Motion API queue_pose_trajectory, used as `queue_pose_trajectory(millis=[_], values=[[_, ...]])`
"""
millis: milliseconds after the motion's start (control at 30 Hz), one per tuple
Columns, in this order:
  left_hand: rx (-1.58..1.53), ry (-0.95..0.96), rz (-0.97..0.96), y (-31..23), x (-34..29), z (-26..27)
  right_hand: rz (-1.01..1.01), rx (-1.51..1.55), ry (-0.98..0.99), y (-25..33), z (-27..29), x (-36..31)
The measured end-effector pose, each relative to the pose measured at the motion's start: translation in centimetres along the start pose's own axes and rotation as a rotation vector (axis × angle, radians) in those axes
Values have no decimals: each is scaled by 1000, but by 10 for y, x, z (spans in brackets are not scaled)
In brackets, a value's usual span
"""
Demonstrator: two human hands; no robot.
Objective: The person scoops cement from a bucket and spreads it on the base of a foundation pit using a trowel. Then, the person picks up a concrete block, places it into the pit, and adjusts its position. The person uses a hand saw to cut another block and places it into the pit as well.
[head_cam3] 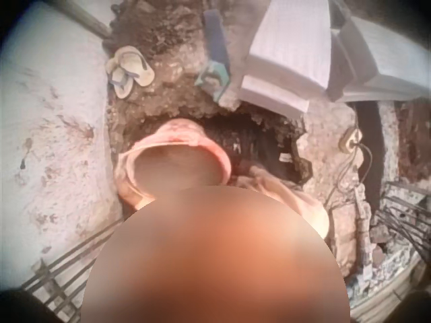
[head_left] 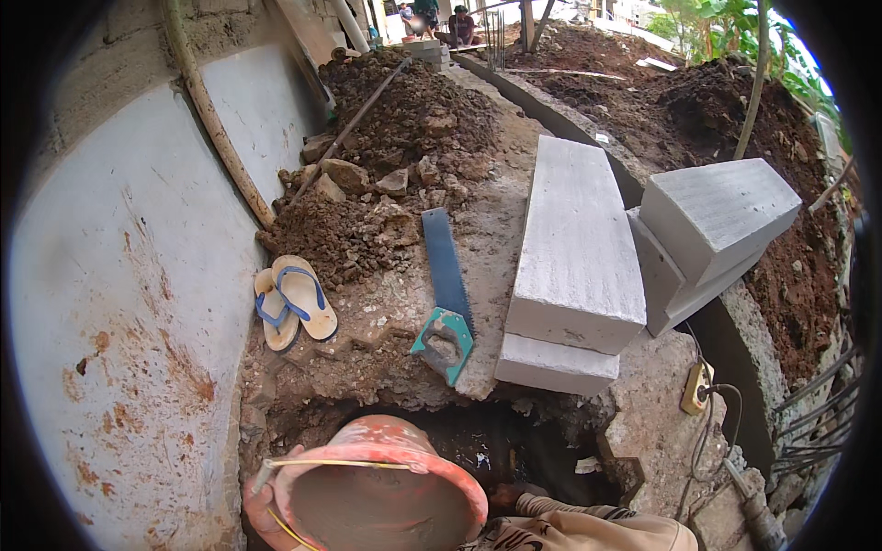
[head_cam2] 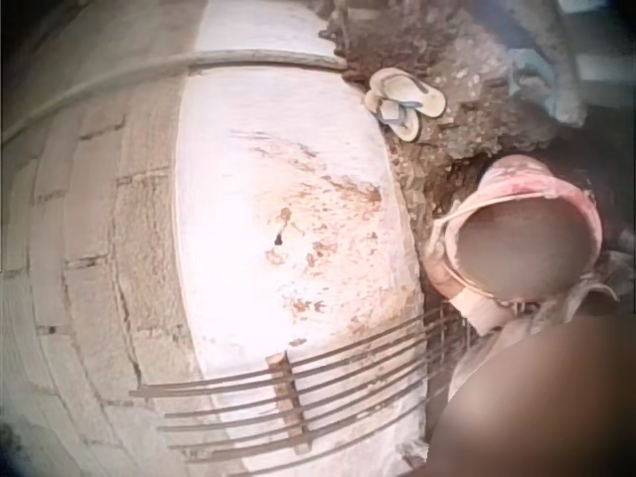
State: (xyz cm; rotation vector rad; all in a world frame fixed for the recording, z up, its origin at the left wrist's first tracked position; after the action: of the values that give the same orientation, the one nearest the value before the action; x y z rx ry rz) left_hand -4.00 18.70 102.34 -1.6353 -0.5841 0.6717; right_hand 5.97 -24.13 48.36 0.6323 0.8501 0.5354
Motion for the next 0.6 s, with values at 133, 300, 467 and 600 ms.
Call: queue_pose_trajectory(millis=[133,300,467,600], values=[[-302,-140,-244,-87,-17,-14,378,8,7,21,38,-6],[-684,182,-337,-160,2,-136,14,425,-16,91,131,-33],[-713,-53,-450,-197,118,-206,345,286,-175,207,249,-112],[-543,106,-311,-219,176,-341,488,435,-302,316,385,-225]])
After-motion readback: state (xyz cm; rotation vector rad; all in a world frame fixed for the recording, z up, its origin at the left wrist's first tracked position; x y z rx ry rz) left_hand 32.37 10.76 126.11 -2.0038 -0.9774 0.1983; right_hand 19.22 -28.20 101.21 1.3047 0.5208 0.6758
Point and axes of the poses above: each hand's wrist, its own x-axis towards the middle knuckle, its own z-axis out of the back of the hand, y = z × x, the point moved 5 cm from there along x, towards the middle knuckle, and after that the axes turned 11 degrees about -y, right-handed, at the moved point
